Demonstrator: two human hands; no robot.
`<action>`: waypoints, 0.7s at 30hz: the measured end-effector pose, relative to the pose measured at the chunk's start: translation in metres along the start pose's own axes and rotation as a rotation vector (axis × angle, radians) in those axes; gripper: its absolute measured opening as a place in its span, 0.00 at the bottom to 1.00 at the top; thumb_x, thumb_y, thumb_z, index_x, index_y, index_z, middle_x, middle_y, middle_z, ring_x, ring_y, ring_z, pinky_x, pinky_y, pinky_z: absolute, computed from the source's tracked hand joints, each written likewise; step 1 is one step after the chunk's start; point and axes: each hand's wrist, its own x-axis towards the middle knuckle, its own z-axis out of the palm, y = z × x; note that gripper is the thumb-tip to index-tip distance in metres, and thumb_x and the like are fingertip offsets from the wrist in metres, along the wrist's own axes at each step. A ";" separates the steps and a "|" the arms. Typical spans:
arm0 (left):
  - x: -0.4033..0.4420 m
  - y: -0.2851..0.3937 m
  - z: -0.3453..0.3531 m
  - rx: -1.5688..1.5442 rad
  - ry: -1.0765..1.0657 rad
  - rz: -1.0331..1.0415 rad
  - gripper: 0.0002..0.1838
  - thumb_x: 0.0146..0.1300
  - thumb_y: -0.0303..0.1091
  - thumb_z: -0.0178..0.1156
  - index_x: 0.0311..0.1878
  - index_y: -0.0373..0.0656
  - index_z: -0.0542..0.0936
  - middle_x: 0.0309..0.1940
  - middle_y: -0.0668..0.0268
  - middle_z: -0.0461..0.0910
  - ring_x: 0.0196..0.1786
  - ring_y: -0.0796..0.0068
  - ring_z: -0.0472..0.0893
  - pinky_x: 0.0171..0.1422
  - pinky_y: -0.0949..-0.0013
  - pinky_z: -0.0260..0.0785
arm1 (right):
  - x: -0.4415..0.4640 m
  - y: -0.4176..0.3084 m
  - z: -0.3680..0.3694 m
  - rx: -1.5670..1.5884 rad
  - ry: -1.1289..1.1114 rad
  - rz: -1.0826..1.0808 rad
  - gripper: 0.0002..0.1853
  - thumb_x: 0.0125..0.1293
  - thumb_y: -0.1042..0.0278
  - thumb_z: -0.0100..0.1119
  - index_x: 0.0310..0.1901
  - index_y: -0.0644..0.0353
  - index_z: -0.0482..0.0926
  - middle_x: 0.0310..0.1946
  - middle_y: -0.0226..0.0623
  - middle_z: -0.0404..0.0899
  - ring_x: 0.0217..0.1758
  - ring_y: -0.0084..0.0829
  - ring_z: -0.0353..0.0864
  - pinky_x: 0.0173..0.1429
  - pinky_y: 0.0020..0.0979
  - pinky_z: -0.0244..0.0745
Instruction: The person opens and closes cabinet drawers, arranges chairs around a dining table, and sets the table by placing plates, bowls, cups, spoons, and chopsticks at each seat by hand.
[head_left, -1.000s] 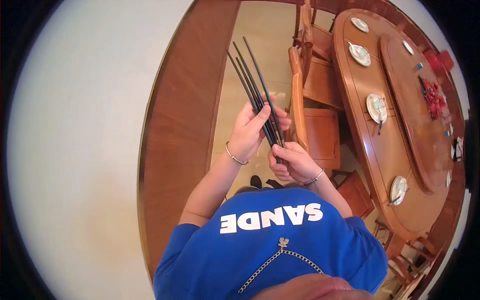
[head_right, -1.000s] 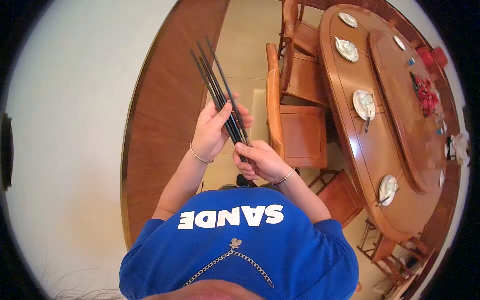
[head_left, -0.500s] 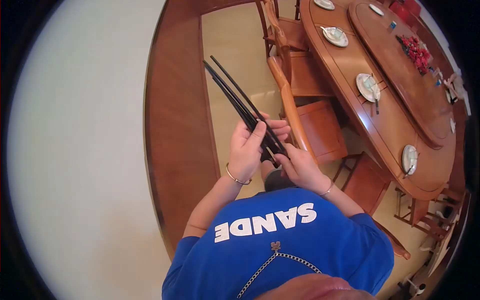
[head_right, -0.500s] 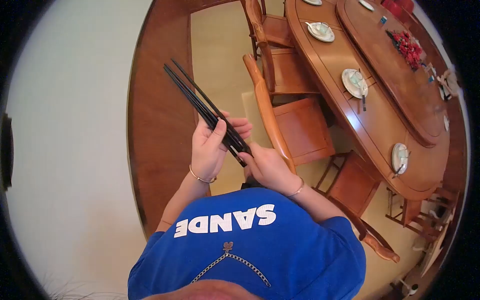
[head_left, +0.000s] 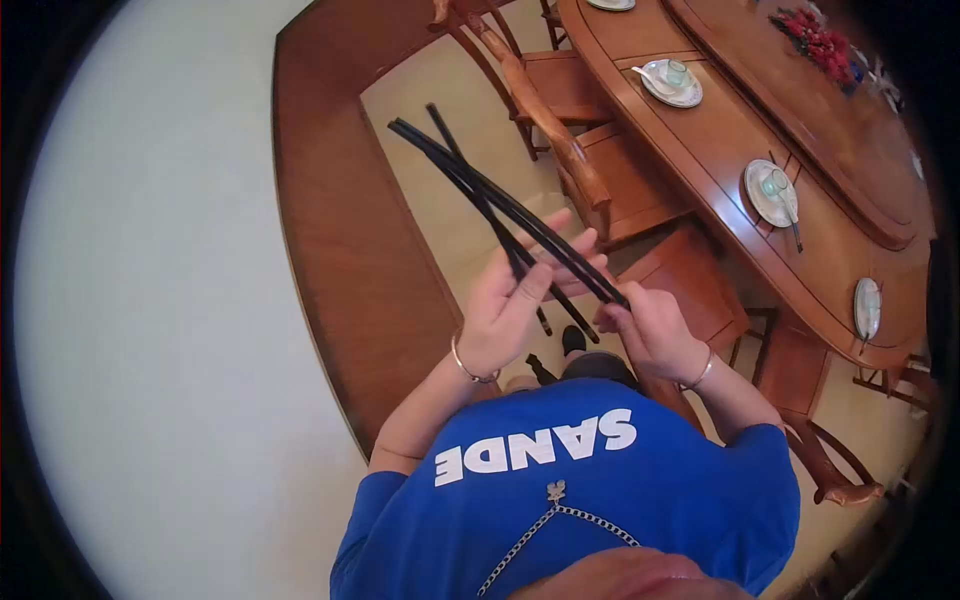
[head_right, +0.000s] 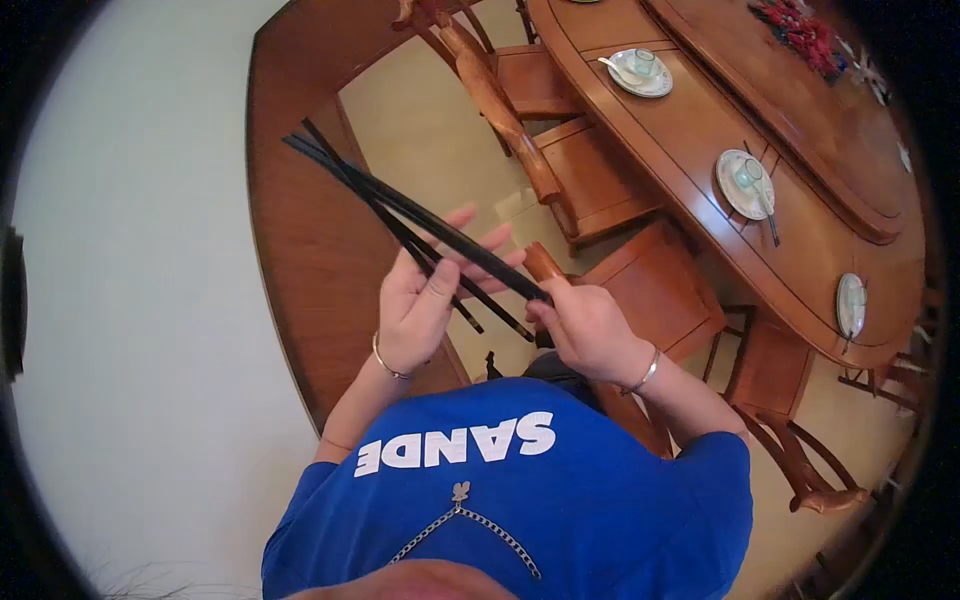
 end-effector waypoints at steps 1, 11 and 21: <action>0.011 -0.003 -0.018 -0.041 0.048 0.026 0.25 0.77 0.35 0.42 0.72 0.35 0.54 0.61 0.41 0.71 0.61 0.47 0.77 0.62 0.51 0.74 | 0.017 0.000 -0.003 -0.015 -0.005 0.017 0.04 0.69 0.73 0.54 0.39 0.63 0.70 0.22 0.40 0.79 0.22 0.42 0.81 0.27 0.38 0.74; 0.065 0.023 -0.243 0.024 0.421 -0.009 0.17 0.76 0.29 0.44 0.63 0.34 0.68 0.26 0.68 0.72 0.19 0.88 0.61 0.23 0.81 0.52 | 0.154 0.140 -0.077 0.475 0.840 0.762 0.15 0.76 0.55 0.46 0.38 0.59 0.71 0.15 0.21 0.58 0.12 0.15 0.54 0.15 0.21 0.50; 0.165 0.076 -0.439 0.097 0.435 0.066 0.16 0.77 0.31 0.43 0.62 0.35 0.69 0.28 0.69 0.72 0.19 0.88 0.59 0.24 0.81 0.51 | 0.189 0.359 -0.116 0.258 1.067 1.020 0.16 0.74 0.55 0.46 0.36 0.60 0.70 0.17 0.27 0.66 0.13 0.20 0.63 0.16 0.24 0.61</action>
